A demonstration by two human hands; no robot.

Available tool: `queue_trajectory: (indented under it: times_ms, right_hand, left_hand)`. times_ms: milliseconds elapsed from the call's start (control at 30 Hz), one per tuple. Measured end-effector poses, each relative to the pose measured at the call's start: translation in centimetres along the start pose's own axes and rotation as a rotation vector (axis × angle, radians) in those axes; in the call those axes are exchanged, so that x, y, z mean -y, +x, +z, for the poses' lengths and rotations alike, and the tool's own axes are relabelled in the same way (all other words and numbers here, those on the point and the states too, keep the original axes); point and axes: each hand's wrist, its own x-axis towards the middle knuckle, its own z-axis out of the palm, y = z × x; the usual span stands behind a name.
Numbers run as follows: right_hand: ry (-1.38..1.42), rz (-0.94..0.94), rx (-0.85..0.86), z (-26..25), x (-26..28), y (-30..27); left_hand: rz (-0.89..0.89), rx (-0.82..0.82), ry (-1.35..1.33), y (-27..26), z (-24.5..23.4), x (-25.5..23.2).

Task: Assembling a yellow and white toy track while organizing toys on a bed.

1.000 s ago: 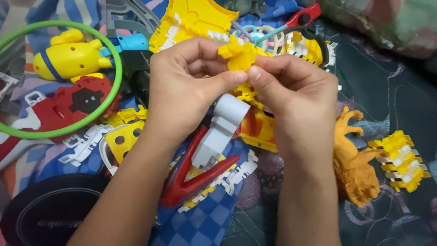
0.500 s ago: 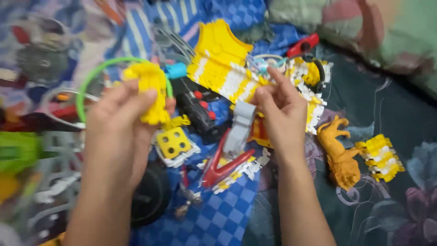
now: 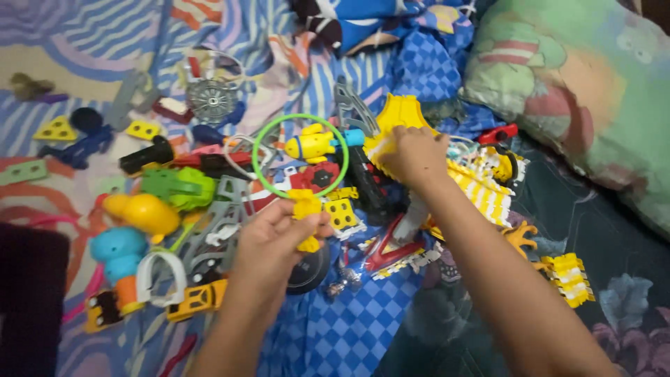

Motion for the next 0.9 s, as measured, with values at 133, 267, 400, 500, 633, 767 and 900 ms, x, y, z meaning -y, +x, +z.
queue_trajectory:
  times_ms: [133,267,400,500,633,767,900]
  right_hand:
    - [0.383,0.028,0.042,-1.1,-4.1,-0.7]
    - [0.573,-0.041,0.132,-12.4,-0.1,-4.1]
    - [0.824,0.109,0.485,-16.4,3.8,-8.2]
    - [0.945,0.069,0.484,-17.6,5.5,-10.5]
    - [0.951,-0.033,0.386,-18.3,6.0,-12.7]
    - [0.893,-0.064,0.298,-19.2,6.4,-14.8]
    - [1.058,0.002,0.265,-19.0,6.2,-16.4]
  left_hand:
    - [0.137,0.102,0.12,-0.4,-1.2,0.4]
    - [0.154,0.085,0.187,0.4,-0.8,0.7]
    - [0.22,0.21,0.129,-0.7,0.5,2.2]
    - [0.265,0.251,0.078,-2.0,0.9,3.6]
    - [0.371,0.244,0.125,-3.9,0.8,3.9]
    - [0.437,0.235,0.174,-5.4,1.5,4.4]
    - [0.474,0.285,0.124,-7.0,2.3,5.0]
